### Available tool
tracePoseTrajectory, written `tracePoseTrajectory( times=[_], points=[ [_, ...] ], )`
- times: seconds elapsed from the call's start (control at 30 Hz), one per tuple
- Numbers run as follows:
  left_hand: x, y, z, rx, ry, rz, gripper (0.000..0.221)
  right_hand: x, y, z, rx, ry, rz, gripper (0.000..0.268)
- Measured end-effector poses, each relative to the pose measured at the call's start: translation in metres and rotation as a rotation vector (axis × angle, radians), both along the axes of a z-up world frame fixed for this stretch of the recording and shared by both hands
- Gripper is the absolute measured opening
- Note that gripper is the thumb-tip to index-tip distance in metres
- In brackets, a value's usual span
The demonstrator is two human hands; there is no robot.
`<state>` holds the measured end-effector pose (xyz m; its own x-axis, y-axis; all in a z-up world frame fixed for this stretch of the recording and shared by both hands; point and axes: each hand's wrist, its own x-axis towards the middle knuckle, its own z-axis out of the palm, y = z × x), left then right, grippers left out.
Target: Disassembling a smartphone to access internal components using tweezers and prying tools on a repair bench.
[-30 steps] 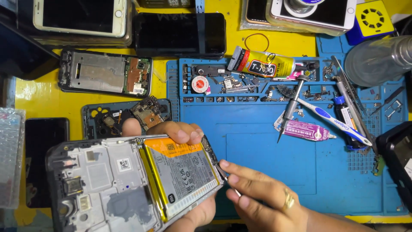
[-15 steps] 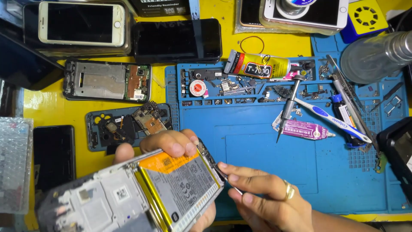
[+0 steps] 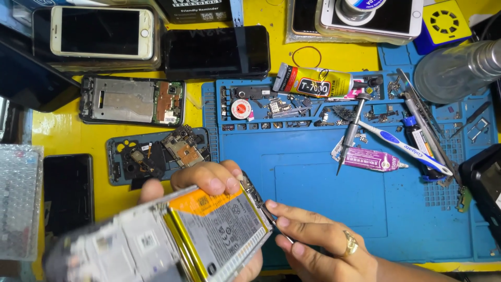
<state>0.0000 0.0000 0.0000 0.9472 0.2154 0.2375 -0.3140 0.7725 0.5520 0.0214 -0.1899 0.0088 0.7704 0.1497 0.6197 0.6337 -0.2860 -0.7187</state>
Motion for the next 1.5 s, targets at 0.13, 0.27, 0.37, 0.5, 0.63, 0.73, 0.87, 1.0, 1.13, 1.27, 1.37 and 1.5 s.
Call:
tracePoseTrajectory(
  times=[0.13, 0.27, 0.37, 0.5, 0.63, 0.73, 0.87, 1.0, 1.13, 1.27, 1.37, 1.5],
  points=[
    [0.084, -0.046, 0.015, -0.081, 0.07, -0.016, 0.075, -0.001, -0.016, 0.002, 0.042, 0.089, 0.124, 0.037],
    [0.098, -0.047, 0.031, -0.261, 0.317, -0.171, 0.088, 0.002, -0.035, -0.001, -0.065, 0.048, 0.273, 0.039],
    [0.098, -0.045, 0.046, -0.276, 0.461, -0.256, 0.058, 0.002, -0.036, 0.008, -0.03, 0.096, 0.32, 0.028],
    [0.099, -0.046, 0.055, -0.284, 0.635, -0.324, 0.055, -0.004, -0.034, 0.024, -0.001, 0.127, 0.281, 0.021],
    [0.096, -0.053, 0.058, -0.348, 0.735, -0.478, 0.058, -0.01, -0.02, 0.025, 0.087, 0.042, 0.051, 0.021],
    [0.095, -0.059, 0.063, -0.347, 0.803, -0.522, 0.064, -0.014, -0.02, 0.026, 0.149, 0.013, -0.029, 0.028],
    [0.091, -0.063, 0.062, -0.347, 0.815, -0.572, 0.066, -0.026, -0.021, 0.027, 0.358, 0.08, 0.015, 0.027],
    [0.087, -0.068, 0.066, -0.307, 0.83, -0.556, 0.066, -0.03, -0.021, 0.031, 0.414, 0.101, -0.007, 0.021],
    [0.085, -0.069, 0.066, -0.303, 0.818, -0.541, 0.066, -0.031, -0.028, 0.037, 0.52, 0.2, 0.116, 0.017],
    [0.085, -0.07, 0.065, -0.281, 0.81, -0.495, 0.062, -0.028, -0.03, 0.042, 0.677, 0.353, 0.188, 0.02],
    [0.085, -0.07, 0.062, -0.275, 0.775, -0.479, 0.06, -0.024, -0.037, 0.03, 0.819, 0.371, 0.321, 0.022],
    [0.085, -0.071, 0.061, -0.272, 0.753, -0.438, 0.057, -0.028, -0.02, 0.037, 0.677, 0.318, 0.118, 0.019]
  ],
)
